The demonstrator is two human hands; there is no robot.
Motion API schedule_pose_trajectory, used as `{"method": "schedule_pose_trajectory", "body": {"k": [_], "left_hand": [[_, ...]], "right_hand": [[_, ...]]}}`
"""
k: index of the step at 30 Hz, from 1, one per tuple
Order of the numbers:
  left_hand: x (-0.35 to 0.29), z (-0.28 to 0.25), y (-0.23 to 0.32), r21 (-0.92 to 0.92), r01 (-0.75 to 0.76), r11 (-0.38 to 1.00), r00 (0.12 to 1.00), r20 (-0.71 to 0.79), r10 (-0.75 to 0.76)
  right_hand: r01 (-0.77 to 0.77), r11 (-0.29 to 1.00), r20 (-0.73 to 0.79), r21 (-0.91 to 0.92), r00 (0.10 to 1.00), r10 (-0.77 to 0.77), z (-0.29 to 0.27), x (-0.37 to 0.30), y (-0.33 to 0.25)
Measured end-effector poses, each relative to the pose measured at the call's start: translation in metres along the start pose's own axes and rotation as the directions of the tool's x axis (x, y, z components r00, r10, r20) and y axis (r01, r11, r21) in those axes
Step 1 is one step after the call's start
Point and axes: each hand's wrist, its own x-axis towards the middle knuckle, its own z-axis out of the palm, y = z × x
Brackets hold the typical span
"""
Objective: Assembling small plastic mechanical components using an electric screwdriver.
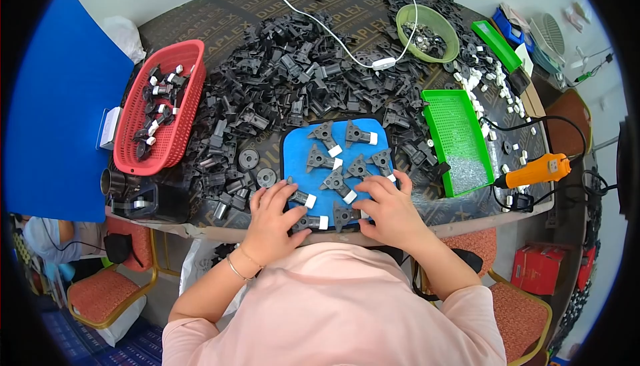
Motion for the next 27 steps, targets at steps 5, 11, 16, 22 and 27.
{"method": "schedule_pose_trajectory", "body": {"k": [5, 11, 16, 22, 27], "left_hand": [[-0.001, 0.003, -0.003, -0.03, 0.0, 1.0, 1.0, -0.028, -0.001], [0.004, -0.007, -0.015, -0.066, 0.001, 0.998, 0.993, -0.121, -0.009], [0.016, -0.006, -0.027, -0.052, 0.062, 0.997, 0.994, -0.091, -0.066], [0.029, -0.001, -0.028, -0.114, 0.041, 0.993, 0.988, -0.143, -0.058], [0.034, -0.002, -0.028, -0.132, 0.05, 0.99, 0.99, -0.121, -0.066]], "right_hand": [[0.028, 0.999, 0.021, -0.02, 0.999, -0.028, 0.01, -0.001, -0.007], [0.007, 0.998, -0.056, 0.058, 0.998, -0.004, 0.004, 0.01, -0.004], [-0.121, 0.99, -0.169, -0.069, 0.98, 0.108, 0.022, 0.031, -0.007], [-0.112, 0.994, -0.143, 0.002, 0.983, 0.111, 0.025, 0.031, -0.008], [-0.117, 0.993, -0.146, 0.013, 0.982, 0.118, 0.025, 0.027, -0.008]]}}
